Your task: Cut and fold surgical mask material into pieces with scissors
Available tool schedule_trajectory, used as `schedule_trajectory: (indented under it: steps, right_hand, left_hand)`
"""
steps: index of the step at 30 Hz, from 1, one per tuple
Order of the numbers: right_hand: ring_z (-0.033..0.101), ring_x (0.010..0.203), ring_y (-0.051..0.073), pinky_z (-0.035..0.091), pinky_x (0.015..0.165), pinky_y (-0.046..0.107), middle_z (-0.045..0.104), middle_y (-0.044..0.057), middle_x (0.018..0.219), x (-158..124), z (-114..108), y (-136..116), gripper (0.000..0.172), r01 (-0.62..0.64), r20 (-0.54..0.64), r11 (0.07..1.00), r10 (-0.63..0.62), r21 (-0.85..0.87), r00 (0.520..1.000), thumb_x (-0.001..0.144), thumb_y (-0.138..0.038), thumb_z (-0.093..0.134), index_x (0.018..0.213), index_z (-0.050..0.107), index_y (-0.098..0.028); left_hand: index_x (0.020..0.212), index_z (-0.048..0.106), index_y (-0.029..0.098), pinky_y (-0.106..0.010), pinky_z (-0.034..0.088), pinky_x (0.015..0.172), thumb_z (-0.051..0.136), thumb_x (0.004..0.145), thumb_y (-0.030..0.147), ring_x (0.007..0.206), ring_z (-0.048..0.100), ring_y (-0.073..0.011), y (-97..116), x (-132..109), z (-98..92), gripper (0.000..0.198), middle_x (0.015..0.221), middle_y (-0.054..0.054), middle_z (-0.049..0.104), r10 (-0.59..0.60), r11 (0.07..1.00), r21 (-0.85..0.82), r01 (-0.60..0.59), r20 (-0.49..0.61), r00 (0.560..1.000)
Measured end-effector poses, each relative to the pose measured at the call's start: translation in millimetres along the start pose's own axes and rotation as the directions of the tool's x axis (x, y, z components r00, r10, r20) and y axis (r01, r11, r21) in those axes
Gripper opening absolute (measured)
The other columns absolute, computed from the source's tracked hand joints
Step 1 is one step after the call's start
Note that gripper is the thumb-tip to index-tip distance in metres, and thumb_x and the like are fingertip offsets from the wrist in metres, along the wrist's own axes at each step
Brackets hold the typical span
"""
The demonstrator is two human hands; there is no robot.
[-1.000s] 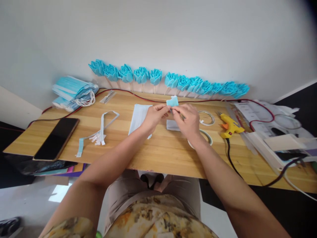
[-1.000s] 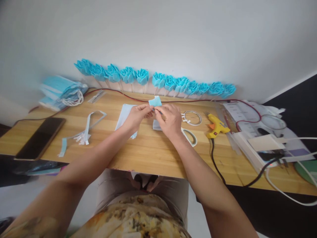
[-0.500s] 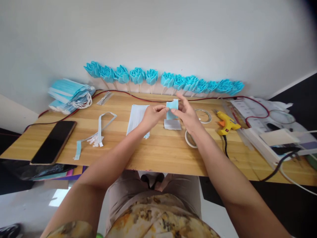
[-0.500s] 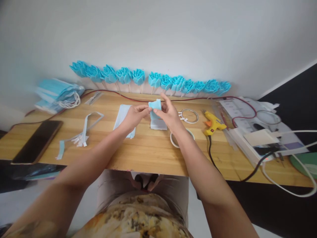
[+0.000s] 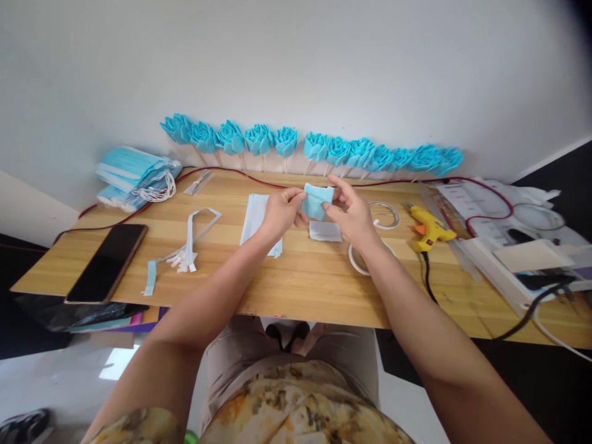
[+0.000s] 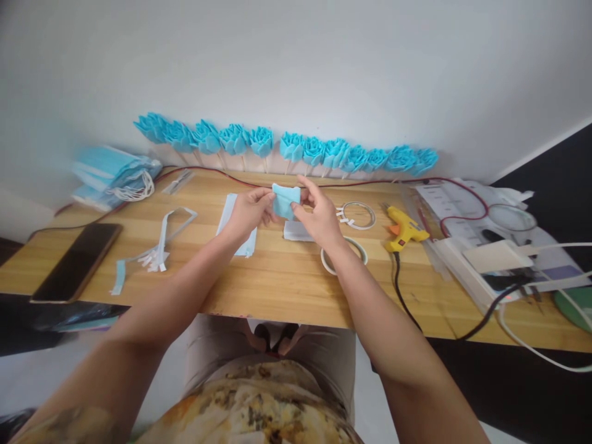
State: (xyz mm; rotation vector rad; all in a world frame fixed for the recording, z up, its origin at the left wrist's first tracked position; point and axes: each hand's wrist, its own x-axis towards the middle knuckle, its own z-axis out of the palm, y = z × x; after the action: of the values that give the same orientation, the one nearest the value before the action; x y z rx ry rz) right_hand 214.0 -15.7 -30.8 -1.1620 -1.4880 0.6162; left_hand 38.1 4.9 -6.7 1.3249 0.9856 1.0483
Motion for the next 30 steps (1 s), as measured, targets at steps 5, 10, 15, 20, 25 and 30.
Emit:
schedule_trajectory:
  steps: [5, 10, 15, 20, 25, 30]
  right_hand:
    - [0.071, 0.088, 0.022, 0.06, 0.088, 0.044, 0.074, 0.003, 0.096, 2.1, -0.9, 3.4, 0.058, 0.01, -0.009, 1.0, -0.009, 0.028, 1.0, 0.08, -0.025, 0.068, 0.137, 0.06, -0.027]
    - [0.072, 0.088, 0.023, 0.06, 0.087, 0.045, 0.075, 0.003, 0.095, 3.8, -0.8, 8.2, 0.057, 0.0, -0.03, 0.997, 0.002, 0.082, 1.0, 0.081, -0.033, 0.071, 0.137, 0.059, -0.027]
    - [0.071, 0.088, 0.022, 0.06, 0.084, 0.042, 0.074, 0.003, 0.095, 3.3, -1.6, 5.2, 0.058, -0.008, -0.027, 0.995, 0.011, 0.097, 1.0, 0.08, -0.037, 0.073, 0.136, 0.06, -0.028]
    - [0.071, 0.096, 0.022, 0.06, 0.085, 0.04, 0.072, 0.003, 0.104, 2.7, -3.3, -0.4, 0.058, -0.033, 0.024, 0.992, 0.03, 0.122, 0.999, 0.082, -0.039, 0.072, 0.138, 0.06, -0.03]
    - [0.07, 0.098, 0.023, 0.06, 0.088, 0.042, 0.073, 0.003, 0.108, 1.8, -1.2, -1.7, 0.061, -0.055, 0.004, 0.984, 0.055, 0.168, 0.998, 0.077, -0.045, 0.079, 0.134, 0.063, -0.031]
    - [0.069, 0.085, 0.022, 0.06, 0.079, 0.04, 0.071, 0.002, 0.092, 1.7, -3.3, -3.4, 0.052, -0.045, -0.128, 0.985, 0.067, 0.167, 0.989, 0.078, -0.043, 0.078, 0.127, 0.069, -0.028]
  left_hand:
    - [0.083, 0.061, 0.016, -0.022, 0.054, 0.058, 0.06, 0.095, 0.027, 0.059, 0.068, -0.012, 2.5, 0.4, 3.1, 0.016, 0.066, 0.0, 0.067, -0.02, 0.987, -0.16, 0.026, 0.036, 0.999]
    - [0.087, 0.063, 0.015, -0.026, 0.057, 0.065, 0.065, 0.091, 0.021, 0.064, 0.071, -0.0131, 1.8, 0.0, 2.8, 0.008, 0.072, -0.001, 0.07, 0.011, 0.985, -0.171, -0.01, 0.005, 1.0]
    - [0.085, 0.068, 0.015, -0.026, 0.058, 0.07, 0.07, 0.086, 0.024, 0.068, 0.071, -0.0127, 0.0, -0.3, 0.3, 0.009, 0.073, -0.002, 0.072, 0.051, 0.986, -0.16, -0.048, 0.018, 0.999]
    - [0.083, 0.067, 0.015, -0.027, 0.058, 0.07, 0.074, 0.085, 0.03, 0.068, 0.071, -0.014, -3.2, 1.6, -0.3, 0.016, 0.071, -0.002, 0.072, 0.07, 0.986, -0.153, -0.067, 0.017, 0.997]
    - [0.086, 0.071, 0.015, -0.028, 0.06, 0.069, 0.075, 0.082, 0.032, 0.07, 0.072, -0.0142, -5.0, 0.0, 2.2, 0.018, 0.077, -0.003, 0.075, 0.083, 0.988, -0.139, -0.072, 0.071, 0.994]
    - [0.086, 0.071, 0.015, -0.026, 0.059, 0.063, 0.074, 0.084, 0.03, 0.07, 0.073, -0.0155, -3.6, -1.9, 3.8, 0.016, 0.077, -0.003, 0.074, 0.059, 0.989, -0.138, -0.048, 0.074, 0.996]
